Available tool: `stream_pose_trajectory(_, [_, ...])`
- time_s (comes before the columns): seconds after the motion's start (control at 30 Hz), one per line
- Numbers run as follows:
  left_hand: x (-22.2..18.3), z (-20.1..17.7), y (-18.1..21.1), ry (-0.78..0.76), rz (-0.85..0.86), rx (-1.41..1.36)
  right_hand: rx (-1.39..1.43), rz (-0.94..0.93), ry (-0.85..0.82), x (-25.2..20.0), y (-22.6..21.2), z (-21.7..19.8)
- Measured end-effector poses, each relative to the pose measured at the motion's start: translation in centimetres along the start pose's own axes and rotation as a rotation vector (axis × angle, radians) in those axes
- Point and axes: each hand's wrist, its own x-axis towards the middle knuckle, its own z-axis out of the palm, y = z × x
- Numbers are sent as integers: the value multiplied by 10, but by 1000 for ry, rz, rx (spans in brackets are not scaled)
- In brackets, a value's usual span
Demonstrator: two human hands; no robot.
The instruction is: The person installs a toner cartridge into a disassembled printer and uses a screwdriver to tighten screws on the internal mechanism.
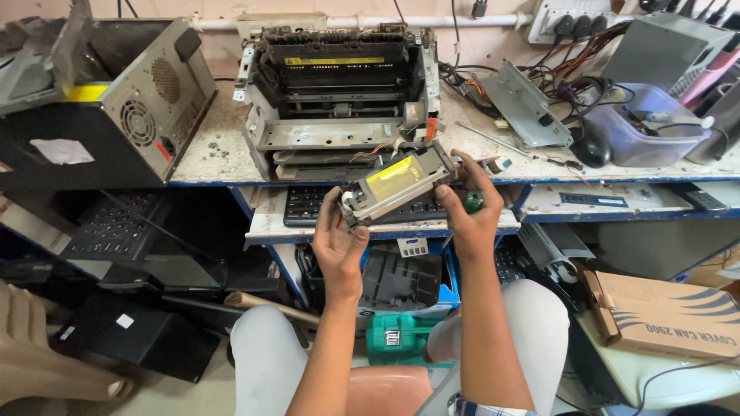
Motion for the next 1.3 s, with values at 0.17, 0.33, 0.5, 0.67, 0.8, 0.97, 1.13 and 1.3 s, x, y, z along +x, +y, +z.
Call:
stream_pose_trajectory(0.17, [-2,7,9,-28,64,36,179,201,25,4,-26,8])
stream_pose_trajectory(0.33, [-2,11,14,-54,115,113,196,268,25,6,-34,10])
stream_pose_trajectory(0.5, [-1,12,16,-85,104,73,214,301,15,9,-36,11])
stream_pose_trajectory(0.67, [-1,11,16,-119,90,87,260,327,-9,10,-36,11])
stream_pose_trajectory(0.8, [-2,9,16,-129,92,148,264,338,-14,10,-34,10])
stream_pose_trajectory(0.97, [-4,8,16,-129,98,193,259,337,-10,9,-37,11])
stream_pose_trajectory(1.13, [-5,6,14,-129,102,208,246,338,-21,9,-36,11])
stream_pose_trajectory(1.3, [-10,5,12,-141,109,191,143,371,-35,9,-32,11])
